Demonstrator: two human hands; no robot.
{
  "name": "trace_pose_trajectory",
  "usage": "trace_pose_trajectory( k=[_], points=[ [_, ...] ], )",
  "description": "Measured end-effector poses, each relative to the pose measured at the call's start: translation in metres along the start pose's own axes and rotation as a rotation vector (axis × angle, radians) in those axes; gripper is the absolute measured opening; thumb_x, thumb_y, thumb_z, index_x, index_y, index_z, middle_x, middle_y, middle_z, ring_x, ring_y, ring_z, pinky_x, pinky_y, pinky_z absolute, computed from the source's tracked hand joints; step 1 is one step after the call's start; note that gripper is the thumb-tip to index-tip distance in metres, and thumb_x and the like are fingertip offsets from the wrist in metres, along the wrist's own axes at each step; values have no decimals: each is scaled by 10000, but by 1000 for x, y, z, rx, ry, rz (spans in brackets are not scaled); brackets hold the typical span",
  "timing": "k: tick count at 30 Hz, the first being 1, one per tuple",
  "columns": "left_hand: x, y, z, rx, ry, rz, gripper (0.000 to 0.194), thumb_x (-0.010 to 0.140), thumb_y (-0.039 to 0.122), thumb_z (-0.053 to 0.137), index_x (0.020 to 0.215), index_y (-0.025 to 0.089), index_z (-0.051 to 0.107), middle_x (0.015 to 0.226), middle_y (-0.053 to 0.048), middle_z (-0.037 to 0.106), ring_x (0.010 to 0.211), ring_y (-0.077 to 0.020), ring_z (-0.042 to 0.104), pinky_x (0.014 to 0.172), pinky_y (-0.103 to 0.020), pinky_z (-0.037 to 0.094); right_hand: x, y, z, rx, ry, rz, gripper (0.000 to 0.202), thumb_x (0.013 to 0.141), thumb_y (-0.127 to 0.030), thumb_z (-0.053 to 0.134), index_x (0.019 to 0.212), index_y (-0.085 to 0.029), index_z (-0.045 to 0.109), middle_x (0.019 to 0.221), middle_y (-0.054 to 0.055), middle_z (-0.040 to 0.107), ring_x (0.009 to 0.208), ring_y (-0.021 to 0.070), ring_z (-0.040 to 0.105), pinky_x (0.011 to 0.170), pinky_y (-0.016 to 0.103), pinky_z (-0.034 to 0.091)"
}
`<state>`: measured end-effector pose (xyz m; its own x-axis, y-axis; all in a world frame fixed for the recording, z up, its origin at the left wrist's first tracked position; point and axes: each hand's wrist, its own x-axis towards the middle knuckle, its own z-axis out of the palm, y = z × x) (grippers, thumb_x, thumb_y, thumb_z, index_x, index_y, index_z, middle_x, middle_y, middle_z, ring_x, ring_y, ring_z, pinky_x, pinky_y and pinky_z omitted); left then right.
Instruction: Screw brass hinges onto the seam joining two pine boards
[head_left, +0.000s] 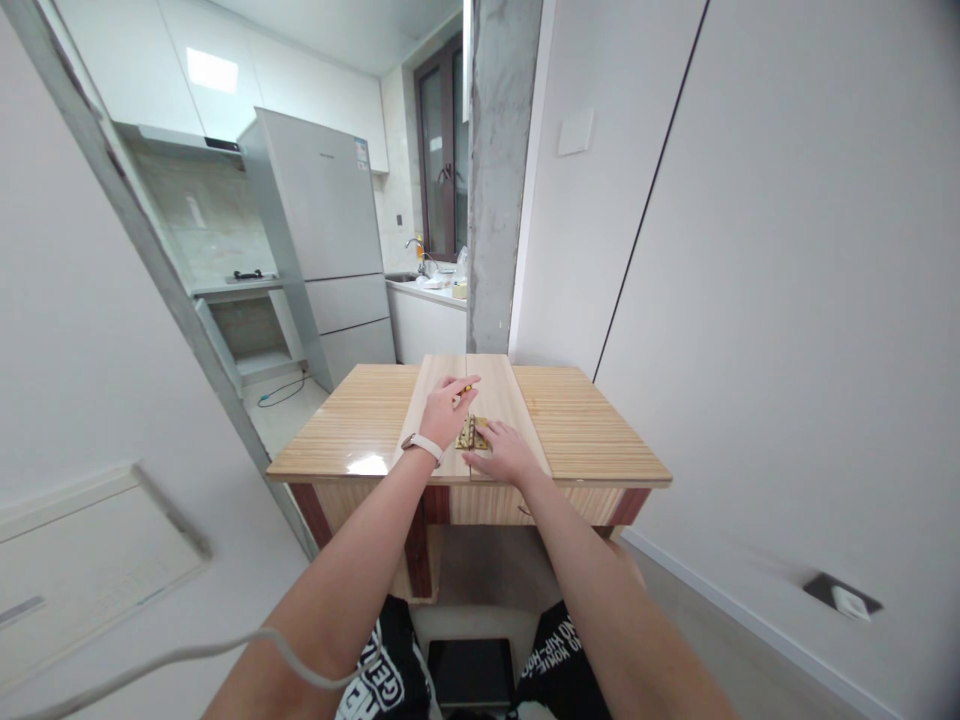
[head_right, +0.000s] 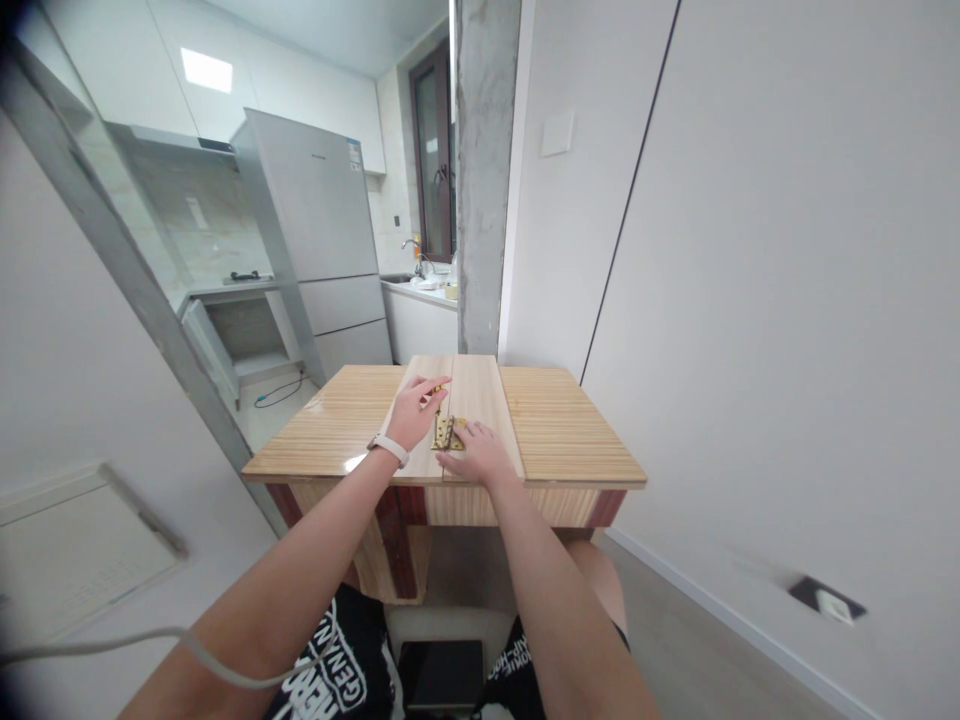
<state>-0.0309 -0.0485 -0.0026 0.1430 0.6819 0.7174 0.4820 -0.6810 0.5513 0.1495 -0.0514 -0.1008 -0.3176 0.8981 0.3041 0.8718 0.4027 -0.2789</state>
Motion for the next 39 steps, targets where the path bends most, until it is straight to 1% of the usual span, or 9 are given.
trace_pose_trajectory(
  k=[6, 8, 13, 19, 22, 27, 32, 36, 39],
  points=[
    [0, 3, -3, -63, -39, 44, 370, 1062, 277, 405, 1346, 231, 637, 1265, -94, 676, 1160, -201, 639, 1037, -367, 506, 0, 0, 0, 6, 8, -10, 855, 837, -815, 523, 1478, -249, 537, 1508, 110, 510, 1417, 314, 410, 1196, 456, 268],
    [-1, 4, -3, -82, -34, 37, 379, 1065, 270, 391, 1359, 224, 624, 1292, -96, 674, 1184, -203, 640, 1067, -379, 492, 0, 0, 1, 8, 7, -5, 858, 834, -815, 526, 1481, -252, 533, 1515, 109, 503, 1425, 314, 400, 1199, 459, 263],
    [-2, 0, -3, -115, -21, 9, 352, 1048, 271, 449, 1329, 238, 657, 1208, -83, 701, 1029, -178, 686, 942, -332, 547, 1, 0, 1, 6, -8, 5, 854, 837, -809, 528, 1489, -258, 523, 1516, 108, 502, 1427, 309, 394, 1204, 462, 246],
    [-1, -7, -7, 12, 64, -31, 284, 985, 304, 591, 1228, 271, 733, 1014, -50, 682, 903, -167, 653, 866, -315, 540, 1, -1, -1, -2, -31, 10, 864, 849, -817, 504, 1503, -252, 510, 1546, 107, 473, 1442, 313, 376, 1209, 452, 232],
    [-1, -7, -9, -12, 42, -24, 307, 1013, 299, 533, 1261, 265, 711, 1093, -63, 688, 976, -175, 658, 884, -313, 542, 1, -2, -1, -2, -31, 10, 858, 852, -822, 494, 1497, -256, 517, 1543, 104, 476, 1441, 312, 376, 1206, 458, 238],
    [-2, -7, -10, -93, 8, -7, 386, 1055, 251, 392, 1353, 238, 637, 1299, -87, 669, 1214, -190, 627, 1069, -355, 489, -1, -3, -3, 1, -28, 8, 842, 853, -804, 517, 1502, -267, 508, 1552, 98, 466, 1447, 309, 368, 1205, 470, 243],
    [-4, -8, -8, -168, -48, -39, 400, 1053, 232, 377, 1381, 232, 607, 1264, -86, 698, 1090, -180, 695, 1001, -351, 539, 0, -4, -3, -3, -15, 0, 829, 853, -794, 532, 1488, -261, 524, 1506, 108, 509, 1414, 307, 410, 1195, 460, 263],
    [-3, -8, -10, -118, -29, -30, 374, 1045, 249, 417, 1336, 234, 652, 1187, -80, 719, 1039, -182, 687, 971, -341, 542, -1, -4, -3, 0, -9, -15, 834, 857, -800, 518, 1484, -251, 527, 1507, 113, 507, 1410, 304, 417, 1194, 456, 269],
    [-2, -9, -10, -82, -3, -44, 331, 1019, 268, 499, 1286, 244, 693, 1120, -72, 718, 947, -170, 682, 891, -313, 557, -1, -3, -2, -4, -8, -4, 845, 855, -810, 508, 1483, -246, 529, 1519, 114, 496, 1423, 307, 404, 1200, 454, 256]
  ],
)
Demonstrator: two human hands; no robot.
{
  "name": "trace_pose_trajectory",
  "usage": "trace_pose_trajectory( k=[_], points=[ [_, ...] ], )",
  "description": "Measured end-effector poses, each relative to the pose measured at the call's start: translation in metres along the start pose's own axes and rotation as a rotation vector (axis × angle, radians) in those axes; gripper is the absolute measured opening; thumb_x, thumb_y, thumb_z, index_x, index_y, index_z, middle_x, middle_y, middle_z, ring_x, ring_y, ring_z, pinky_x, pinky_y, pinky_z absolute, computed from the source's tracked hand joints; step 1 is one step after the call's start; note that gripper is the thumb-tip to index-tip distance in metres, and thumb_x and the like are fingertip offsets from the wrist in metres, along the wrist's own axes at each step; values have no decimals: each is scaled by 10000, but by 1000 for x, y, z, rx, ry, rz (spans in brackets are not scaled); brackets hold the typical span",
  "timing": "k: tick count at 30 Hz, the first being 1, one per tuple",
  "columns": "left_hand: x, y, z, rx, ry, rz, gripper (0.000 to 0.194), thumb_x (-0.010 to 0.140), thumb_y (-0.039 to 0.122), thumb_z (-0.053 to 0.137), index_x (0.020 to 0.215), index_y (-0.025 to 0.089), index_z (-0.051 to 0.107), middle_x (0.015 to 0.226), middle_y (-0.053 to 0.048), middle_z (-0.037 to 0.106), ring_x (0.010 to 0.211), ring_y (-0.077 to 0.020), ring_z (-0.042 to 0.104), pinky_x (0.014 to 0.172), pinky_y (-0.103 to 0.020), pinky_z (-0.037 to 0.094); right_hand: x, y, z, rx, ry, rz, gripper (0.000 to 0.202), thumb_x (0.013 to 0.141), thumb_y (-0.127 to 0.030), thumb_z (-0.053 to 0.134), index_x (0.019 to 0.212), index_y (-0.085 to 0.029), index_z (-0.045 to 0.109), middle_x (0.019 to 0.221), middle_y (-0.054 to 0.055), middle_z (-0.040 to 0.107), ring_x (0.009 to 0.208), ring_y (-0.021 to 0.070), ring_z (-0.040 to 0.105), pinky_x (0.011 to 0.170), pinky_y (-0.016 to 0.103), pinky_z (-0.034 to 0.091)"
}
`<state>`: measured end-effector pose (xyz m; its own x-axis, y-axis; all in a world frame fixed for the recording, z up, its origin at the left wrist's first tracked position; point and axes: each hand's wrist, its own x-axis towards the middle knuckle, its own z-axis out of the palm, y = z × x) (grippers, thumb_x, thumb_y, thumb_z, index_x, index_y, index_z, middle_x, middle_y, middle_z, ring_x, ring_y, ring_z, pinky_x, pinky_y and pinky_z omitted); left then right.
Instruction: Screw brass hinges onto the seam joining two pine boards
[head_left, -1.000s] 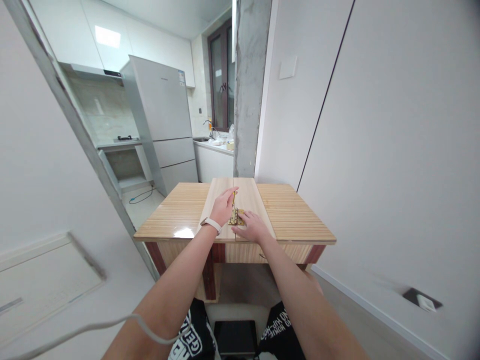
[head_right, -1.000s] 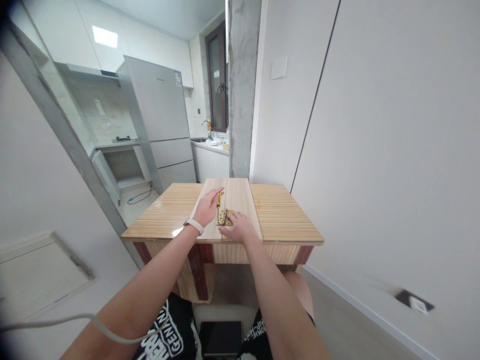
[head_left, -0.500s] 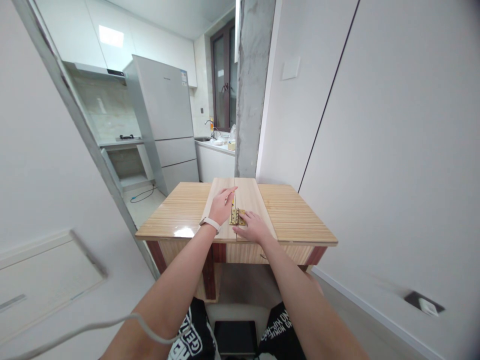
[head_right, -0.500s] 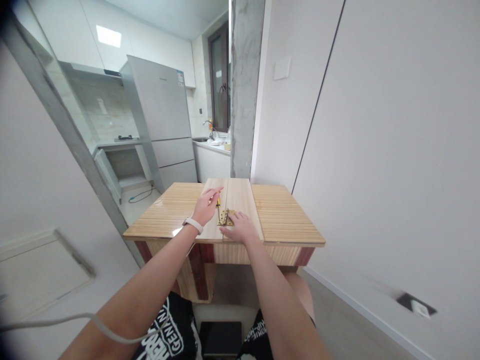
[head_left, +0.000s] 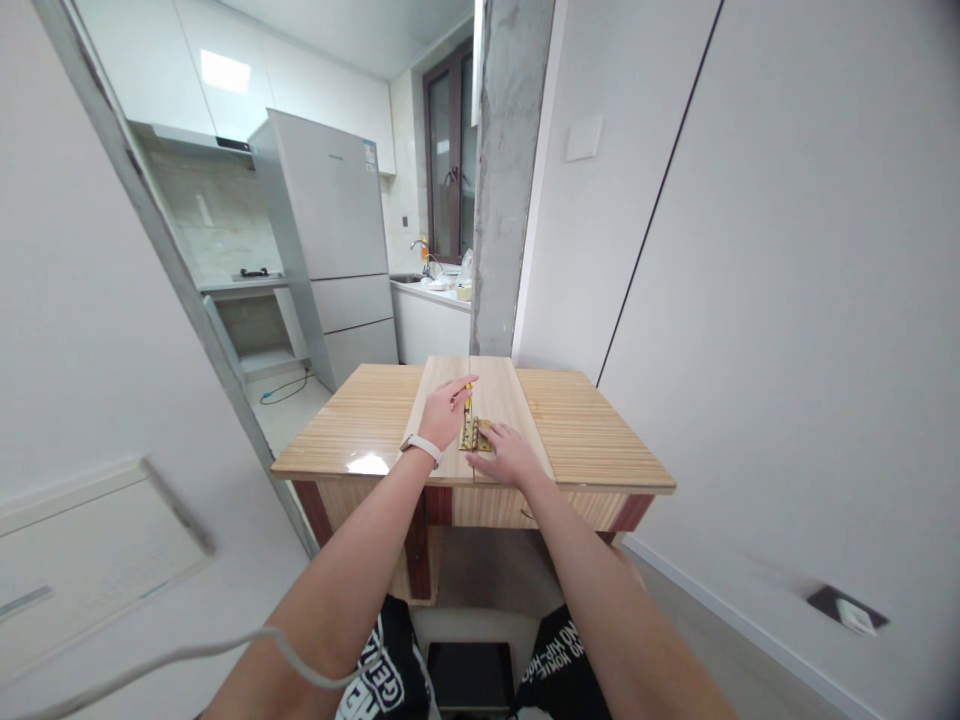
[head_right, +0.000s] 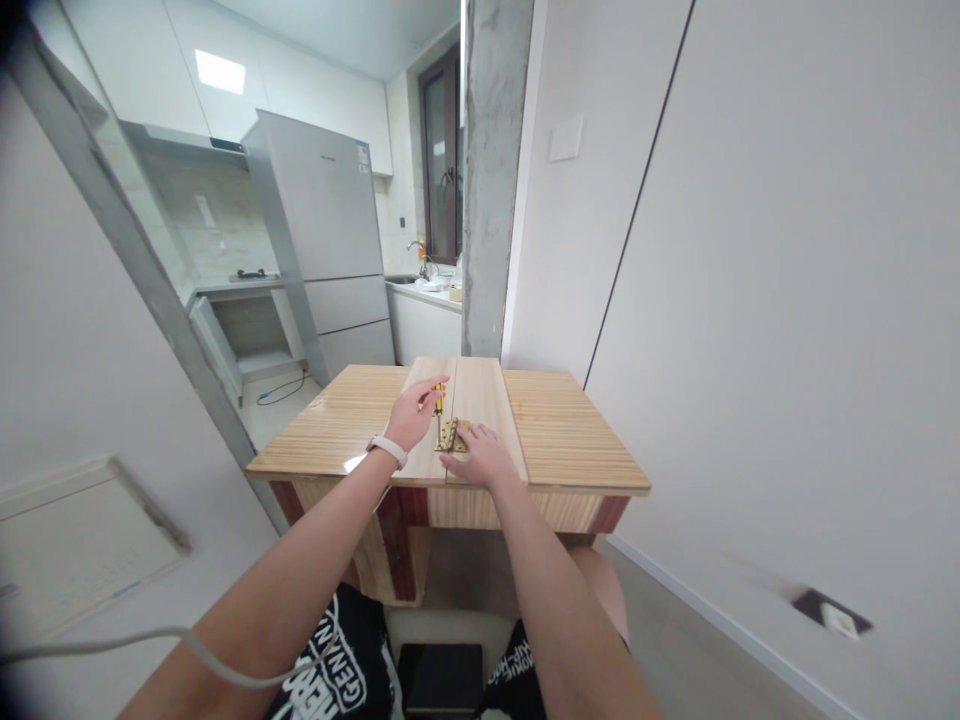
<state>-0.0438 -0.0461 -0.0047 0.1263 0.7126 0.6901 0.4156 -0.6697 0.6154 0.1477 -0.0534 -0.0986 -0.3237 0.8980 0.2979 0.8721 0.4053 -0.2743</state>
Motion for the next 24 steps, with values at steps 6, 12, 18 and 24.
trace_pose_trajectory(
  k=[6, 12, 18, 24],
  points=[
    [0, -1, 2, 31, 41, -15, 302, 977, 314, 602, 1250, 258, 716, 1084, -62, 707, 874, -161, 671, 859, -312, 561, 1, 0, 1, -10, -15, 12, 841, 856, -807, 507, 1488, -252, 525, 1534, 107, 485, 1438, 309, 386, 1206, 452, 246],
    [-3, 7, 2, -5, 27, 25, 379, 1059, 308, 413, 1352, 235, 644, 1290, -90, 681, 1179, -208, 636, 1041, -373, 511, 0, -1, 0, -8, 8, -4, 837, 852, -811, 508, 1479, -258, 530, 1510, 104, 508, 1413, 309, 411, 1197, 455, 265],
    [-2, 8, 1, 28, 31, 36, 342, 1047, 293, 450, 1292, 254, 685, 1222, -76, 700, 1120, -201, 657, 1000, -355, 532, -1, -2, -1, -5, 11, 0, 819, 853, -801, 516, 1470, -263, 538, 1503, 100, 513, 1408, 306, 416, 1193, 451, 270],
    [1, 7, 2, 55, 104, 29, 248, 989, 289, 582, 1179, 245, 735, 1160, -76, 715, 1060, -198, 676, 938, -349, 566, 0, -2, -1, 1, -15, 22, 828, 854, -795, 519, 1495, -270, 520, 1533, 97, 489, 1437, 310, 381, 1204, 461, 241]
  ],
)
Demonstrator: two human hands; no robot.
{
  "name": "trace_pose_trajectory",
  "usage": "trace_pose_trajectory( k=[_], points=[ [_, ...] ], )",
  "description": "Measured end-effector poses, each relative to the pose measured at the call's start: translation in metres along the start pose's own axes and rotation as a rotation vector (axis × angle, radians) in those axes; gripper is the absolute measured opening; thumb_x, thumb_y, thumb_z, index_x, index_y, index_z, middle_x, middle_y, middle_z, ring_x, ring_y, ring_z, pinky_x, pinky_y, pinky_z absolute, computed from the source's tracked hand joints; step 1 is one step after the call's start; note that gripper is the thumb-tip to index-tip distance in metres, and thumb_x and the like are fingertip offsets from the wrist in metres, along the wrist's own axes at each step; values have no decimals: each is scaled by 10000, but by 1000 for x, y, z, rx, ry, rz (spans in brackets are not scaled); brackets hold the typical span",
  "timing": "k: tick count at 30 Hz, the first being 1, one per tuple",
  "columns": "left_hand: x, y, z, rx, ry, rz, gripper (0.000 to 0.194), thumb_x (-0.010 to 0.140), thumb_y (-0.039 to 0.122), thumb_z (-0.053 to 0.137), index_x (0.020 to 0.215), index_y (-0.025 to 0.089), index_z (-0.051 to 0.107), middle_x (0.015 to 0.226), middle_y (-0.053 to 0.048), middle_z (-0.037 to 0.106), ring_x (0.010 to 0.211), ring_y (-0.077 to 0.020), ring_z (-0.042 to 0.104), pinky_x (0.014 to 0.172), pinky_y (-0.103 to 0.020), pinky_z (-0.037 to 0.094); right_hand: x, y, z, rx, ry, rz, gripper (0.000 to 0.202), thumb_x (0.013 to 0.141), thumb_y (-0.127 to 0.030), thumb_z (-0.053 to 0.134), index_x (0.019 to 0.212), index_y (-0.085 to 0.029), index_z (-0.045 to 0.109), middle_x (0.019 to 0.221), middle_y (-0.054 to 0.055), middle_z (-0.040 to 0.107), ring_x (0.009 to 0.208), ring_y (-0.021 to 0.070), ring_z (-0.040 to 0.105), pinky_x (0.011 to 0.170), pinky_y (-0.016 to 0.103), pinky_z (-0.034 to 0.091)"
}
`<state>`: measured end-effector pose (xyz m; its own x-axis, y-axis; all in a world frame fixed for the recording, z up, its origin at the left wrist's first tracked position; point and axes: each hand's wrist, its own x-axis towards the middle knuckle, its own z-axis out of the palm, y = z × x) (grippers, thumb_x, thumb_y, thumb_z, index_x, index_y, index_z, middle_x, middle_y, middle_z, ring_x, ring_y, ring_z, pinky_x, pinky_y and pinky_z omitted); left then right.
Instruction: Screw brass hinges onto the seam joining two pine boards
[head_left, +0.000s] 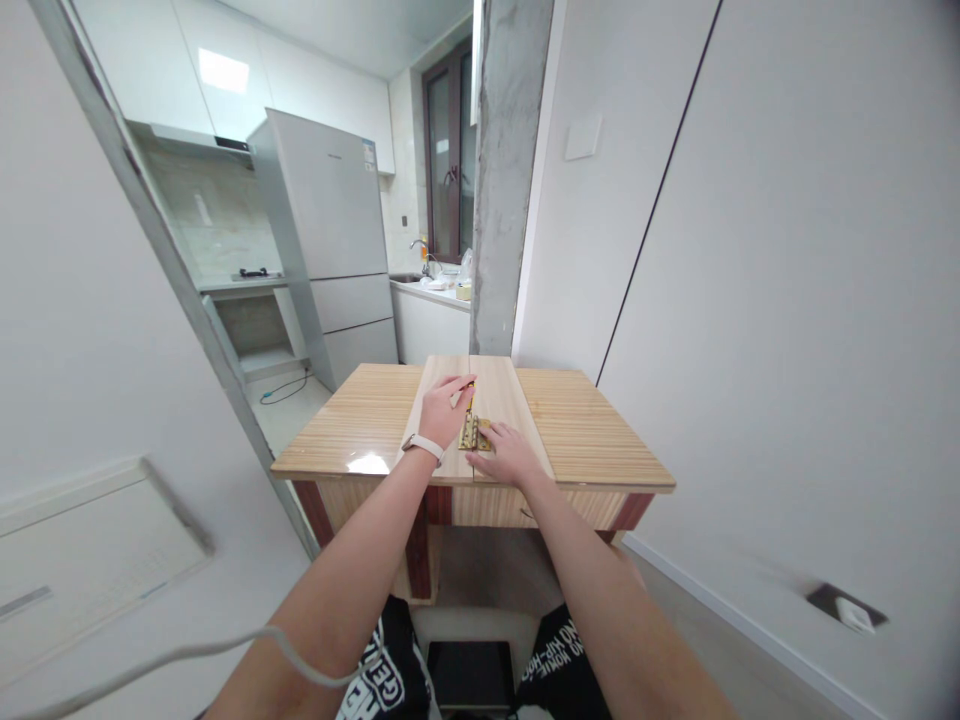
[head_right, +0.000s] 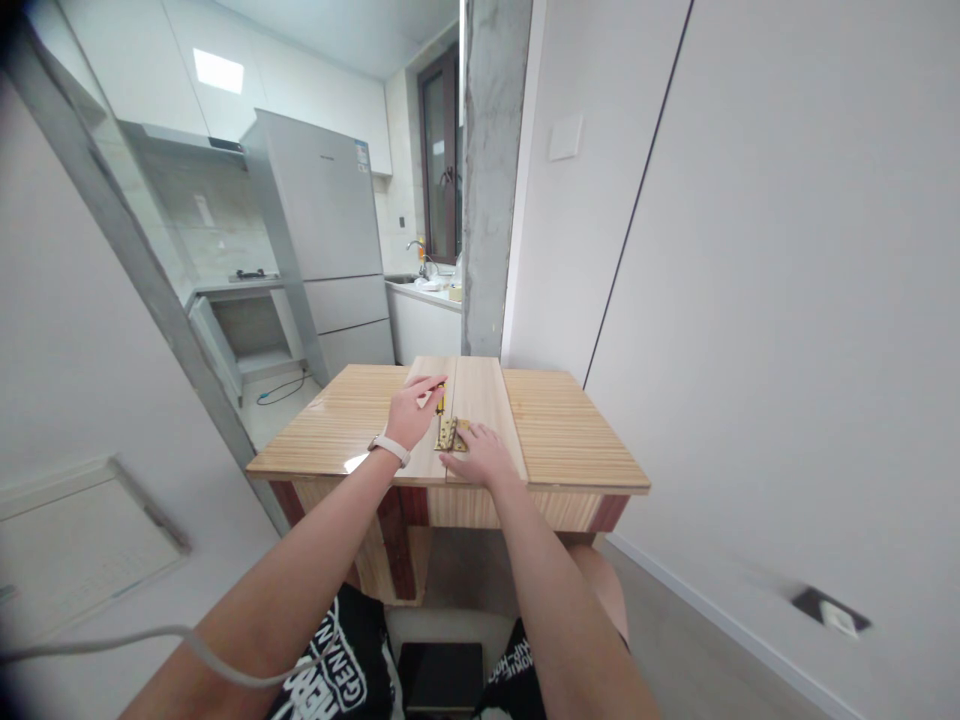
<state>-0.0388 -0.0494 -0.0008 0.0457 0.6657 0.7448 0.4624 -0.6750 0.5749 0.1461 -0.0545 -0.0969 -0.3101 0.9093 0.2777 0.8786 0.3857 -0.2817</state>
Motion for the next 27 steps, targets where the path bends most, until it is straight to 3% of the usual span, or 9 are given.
trace_pose_trajectory(
  k=[3, 7, 14, 19, 27],
  points=[
    [0, -1, 2, -30, 30, -32, 230, 971, 288, 614, 1165, 217, 714, 1133, -82, 729, 986, -186, 702, 889, -341, 586, 1, 1, 1, 0, -8, 4, 835, 851, -798, 519, 1502, -275, 511, 1542, 91, 481, 1445, 310, 373, 1207, 467, 236],
    [-1, -2, 3, -81, -24, -76, 251, 975, 291, 610, 1206, 223, 682, 1080, -68, 756, 929, -177, 724, 889, -343, 591, 1, 2, 3, -2, -4, 10, 847, 842, -812, 520, 1499, -277, 515, 1543, 90, 480, 1451, 311, 370, 1209, 469, 237],
    [-1, -2, 3, -107, -77, -56, 274, 1006, 299, 552, 1219, 246, 716, 1193, -60, 750, 1024, -189, 717, 936, -348, 582, 1, 2, 3, 0, 11, -2, 854, 845, -806, 521, 1496, -252, 520, 1542, 108, 476, 1443, 316, 377, 1207, 466, 245],
    [-3, -1, 3, -112, -116, -35, 354, 1040, 270, 467, 1339, 248, 654, 1276, -64, 719, 1136, -195, 692, 1027, -367, 540, 0, 1, 2, 6, 22, -5, 844, 840, -811, 518, 1482, -263, 531, 1516, 102, 500, 1424, 313, 397, 1201, 467, 256],
    [-4, 1, 0, -66, -125, -38, 389, 1053, 252, 410, 1370, 241, 634, 1223, -57, 739, 1104, -193, 694, 1011, -353, 535, 0, 1, 0, 5, 16, -10, 837, 847, -805, 515, 1473, -251, 538, 1500, 111, 511, 1412, 309, 406, 1192, 457, 262]
  ],
)
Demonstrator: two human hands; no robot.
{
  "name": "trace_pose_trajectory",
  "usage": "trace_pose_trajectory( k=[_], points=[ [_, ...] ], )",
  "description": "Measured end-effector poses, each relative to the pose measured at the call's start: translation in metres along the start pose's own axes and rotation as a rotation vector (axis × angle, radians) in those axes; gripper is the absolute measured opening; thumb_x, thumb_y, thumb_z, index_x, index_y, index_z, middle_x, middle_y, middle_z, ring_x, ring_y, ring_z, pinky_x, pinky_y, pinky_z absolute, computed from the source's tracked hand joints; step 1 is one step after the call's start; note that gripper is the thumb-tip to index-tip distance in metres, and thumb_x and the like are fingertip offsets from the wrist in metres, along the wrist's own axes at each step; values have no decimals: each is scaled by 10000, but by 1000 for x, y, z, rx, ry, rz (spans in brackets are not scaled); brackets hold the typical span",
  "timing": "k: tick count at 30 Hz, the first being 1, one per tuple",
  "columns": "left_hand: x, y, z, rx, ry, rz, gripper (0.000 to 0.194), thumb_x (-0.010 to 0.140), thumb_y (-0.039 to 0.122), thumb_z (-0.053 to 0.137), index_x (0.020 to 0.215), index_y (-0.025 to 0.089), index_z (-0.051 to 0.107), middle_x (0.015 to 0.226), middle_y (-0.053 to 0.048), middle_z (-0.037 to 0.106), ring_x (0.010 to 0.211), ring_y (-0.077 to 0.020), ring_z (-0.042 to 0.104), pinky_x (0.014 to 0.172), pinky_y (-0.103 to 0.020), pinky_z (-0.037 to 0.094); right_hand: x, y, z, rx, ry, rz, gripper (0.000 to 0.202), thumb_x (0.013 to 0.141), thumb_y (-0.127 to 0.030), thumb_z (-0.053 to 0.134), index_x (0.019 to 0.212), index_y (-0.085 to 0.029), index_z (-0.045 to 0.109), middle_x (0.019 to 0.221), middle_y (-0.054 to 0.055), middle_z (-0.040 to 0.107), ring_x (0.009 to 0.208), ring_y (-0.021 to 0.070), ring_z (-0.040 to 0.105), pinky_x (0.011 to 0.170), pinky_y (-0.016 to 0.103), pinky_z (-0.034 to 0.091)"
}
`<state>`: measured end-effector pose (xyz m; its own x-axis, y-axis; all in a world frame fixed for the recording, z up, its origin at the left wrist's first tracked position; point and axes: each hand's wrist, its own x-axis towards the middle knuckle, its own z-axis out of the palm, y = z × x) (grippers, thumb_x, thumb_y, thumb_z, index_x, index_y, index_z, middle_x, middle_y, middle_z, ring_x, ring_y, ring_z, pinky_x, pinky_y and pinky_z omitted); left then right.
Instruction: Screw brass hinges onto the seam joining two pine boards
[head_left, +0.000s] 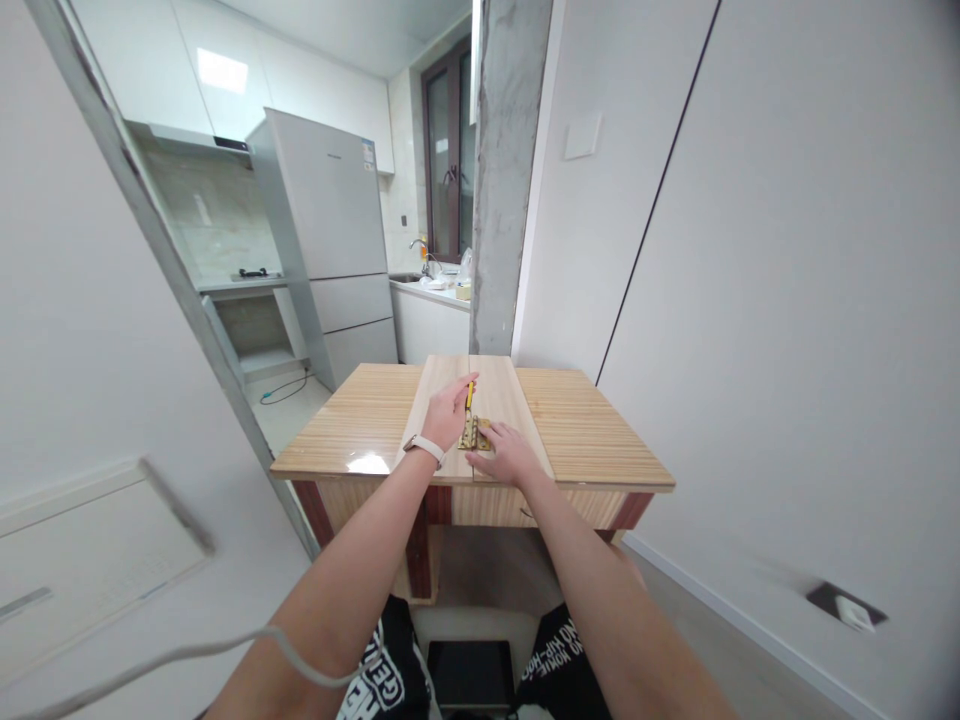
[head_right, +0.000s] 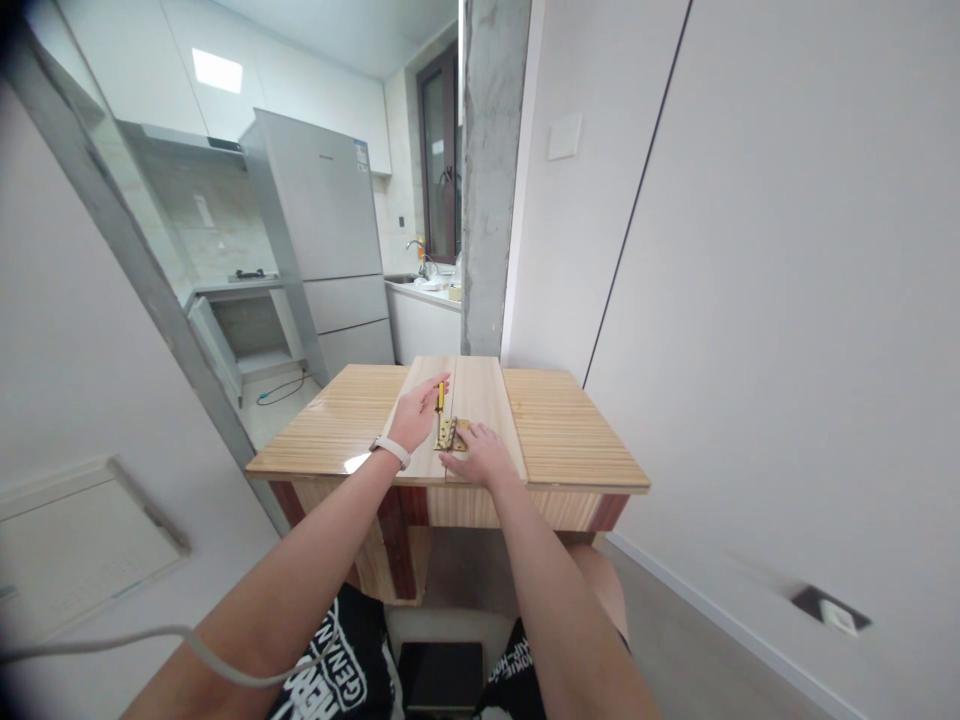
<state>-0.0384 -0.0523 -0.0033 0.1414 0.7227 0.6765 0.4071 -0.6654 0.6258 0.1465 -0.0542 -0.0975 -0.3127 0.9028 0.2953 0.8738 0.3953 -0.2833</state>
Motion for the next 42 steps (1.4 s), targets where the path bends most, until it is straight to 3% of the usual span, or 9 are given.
trace_pose_trajectory(
  k=[8, 18, 27, 31, 39, 42],
  points=[
    [1, 1, -1, 34, 43, 26, 341, 1042, 246, 436, 1275, 240, 684, 1264, -47, 720, 1152, -199, 667, 1034, -363, 520, -1, 0, -1, 10, 4, -6, 821, 852, -794, 529, 1474, -258, 539, 1512, 109, 504, 1413, 315, 406, 1192, 460, 258],
    [6, -2, 0, 60, 93, 47, 199, 945, 254, 649, 1131, 219, 709, 1060, -56, 713, 858, -163, 670, 852, -327, 560, 1, 2, 3, -10, 5, -5, 861, 854, -815, 500, 1488, -234, 529, 1529, 116, 490, 1434, 311, 389, 1203, 446, 249],
    [2, -3, 1, -6, 57, 47, 293, 1045, 265, 451, 1255, 230, 652, 1263, -79, 698, 1132, -207, 661, 951, -363, 552, 1, 2, 3, -5, 15, -9, 847, 851, -820, 496, 1473, -246, 540, 1520, 109, 498, 1417, 303, 407, 1193, 448, 267],
    [3, -6, 3, -2, 82, 38, 289, 1039, 251, 460, 1257, 229, 649, 1216, -71, 716, 1079, -201, 677, 978, -374, 541, 0, 0, 1, -12, 18, -14, 836, 856, -808, 501, 1470, -242, 542, 1499, 112, 515, 1401, 299, 421, 1187, 441, 274],
    [6, -13, 2, 63, 164, 39, 171, 964, 279, 618, 1106, 219, 693, 1054, -64, 722, 916, -183, 683, 850, -342, 557, 0, 0, -1, -4, -23, 7, 846, 858, -809, 490, 1494, -251, 519, 1536, 106, 482, 1426, 307, 387, 1196, 451, 247],
    [6, -12, -1, 66, 148, 40, 175, 974, 294, 606, 1109, 221, 691, 1086, -68, 722, 919, -181, 683, 826, -331, 561, 0, 1, 0, -5, -32, 17, 843, 861, -808, 486, 1496, -255, 517, 1557, 99, 461, 1442, 307, 370, 1202, 450, 236]
  ],
)
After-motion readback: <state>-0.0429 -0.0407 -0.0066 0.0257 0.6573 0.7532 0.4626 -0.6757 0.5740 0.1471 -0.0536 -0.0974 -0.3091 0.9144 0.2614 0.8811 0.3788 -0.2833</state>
